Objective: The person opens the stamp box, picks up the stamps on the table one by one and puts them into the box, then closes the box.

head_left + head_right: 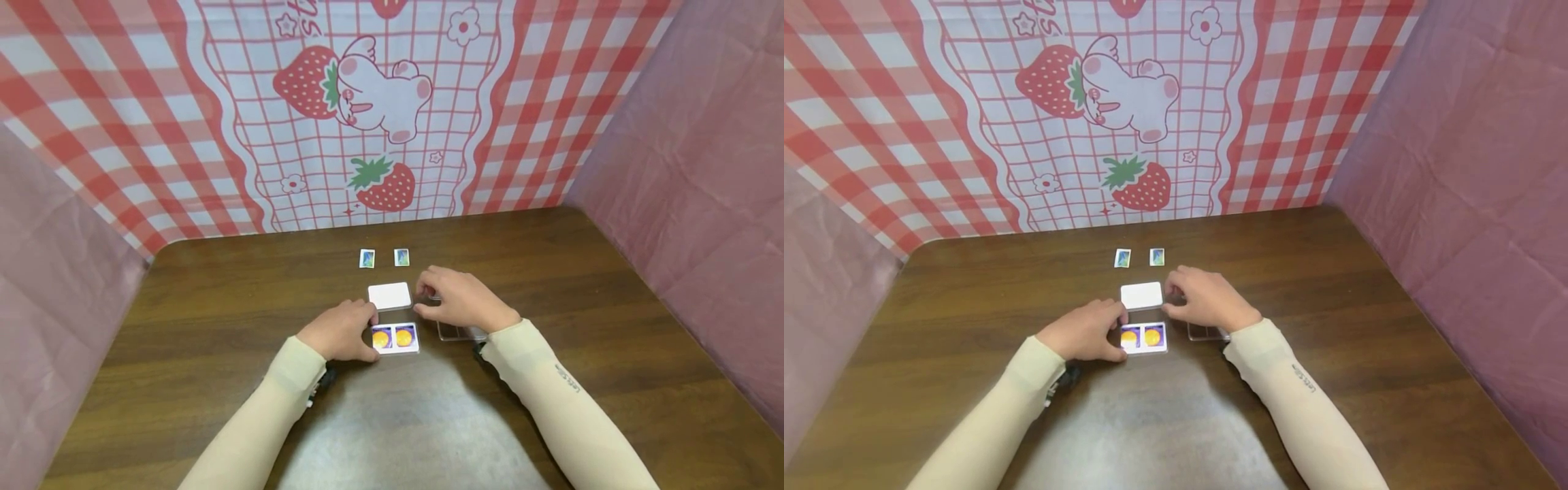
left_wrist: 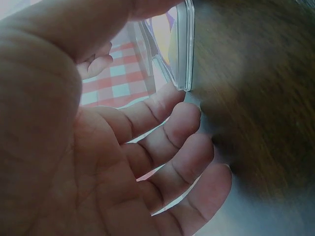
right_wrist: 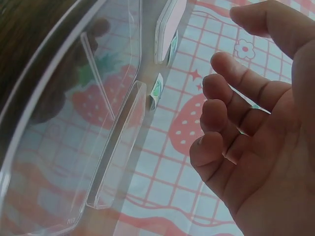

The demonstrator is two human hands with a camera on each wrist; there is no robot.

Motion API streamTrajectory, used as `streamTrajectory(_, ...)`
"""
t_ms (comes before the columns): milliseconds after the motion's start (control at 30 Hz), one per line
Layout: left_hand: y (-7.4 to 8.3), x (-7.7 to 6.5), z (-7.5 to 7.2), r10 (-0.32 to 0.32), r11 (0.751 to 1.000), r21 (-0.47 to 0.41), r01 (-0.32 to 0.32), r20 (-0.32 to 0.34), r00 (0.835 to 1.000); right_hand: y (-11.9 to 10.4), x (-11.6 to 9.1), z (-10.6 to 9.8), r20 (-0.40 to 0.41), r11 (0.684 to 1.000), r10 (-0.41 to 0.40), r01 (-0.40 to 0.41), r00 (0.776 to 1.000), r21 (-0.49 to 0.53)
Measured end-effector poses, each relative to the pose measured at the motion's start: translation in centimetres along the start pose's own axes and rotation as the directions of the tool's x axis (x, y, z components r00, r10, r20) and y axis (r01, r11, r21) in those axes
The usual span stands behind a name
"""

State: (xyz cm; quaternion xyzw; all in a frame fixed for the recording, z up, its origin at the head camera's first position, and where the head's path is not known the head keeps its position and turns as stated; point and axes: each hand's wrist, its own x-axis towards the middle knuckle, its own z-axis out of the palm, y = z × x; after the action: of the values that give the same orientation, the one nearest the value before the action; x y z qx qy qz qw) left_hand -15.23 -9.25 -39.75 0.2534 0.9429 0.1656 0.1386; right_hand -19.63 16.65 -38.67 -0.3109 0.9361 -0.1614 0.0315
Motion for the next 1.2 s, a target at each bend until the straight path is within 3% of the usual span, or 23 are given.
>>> streamTrajectory(567,-0.1,-0.1,0.0,-0.003,1.000,-0.024,0.004,0.016,1.000,0.1,-0.2,-0.3,-0.017,1.000,0.001,-0.001,1.000,-0.011)
streamTrajectory(767,-1.2,-0.1,-0.7,0.031,0.991,-0.129,-0.027,0.029,0.999,0.4,-0.3,-0.6,-0.032,1.000,0.002,-0.002,0.999,-0.014)
streamTrajectory(900,-2.5,0.0,-1.6,-0.004,0.982,-0.188,-0.005,-0.050,0.999,0.5,-0.3,-0.8,-0.033,1.000,0.006,-0.006,0.999,-0.015)
streamTrajectory(1033,-3.3,0.9,-2.2,-0.045,0.984,-0.177,0.018,-0.151,0.988,0.8,-0.4,-0.8,-0.032,1.000,0.025,-0.026,0.999,-0.015)
streamTrajectory(1200,-3.7,2.6,-1.9,-0.078,0.982,-0.181,0.045,-0.180,0.981,1.1,-0.4,-0.9,-0.039,0.999,0.048,-0.048,0.998,-0.009)
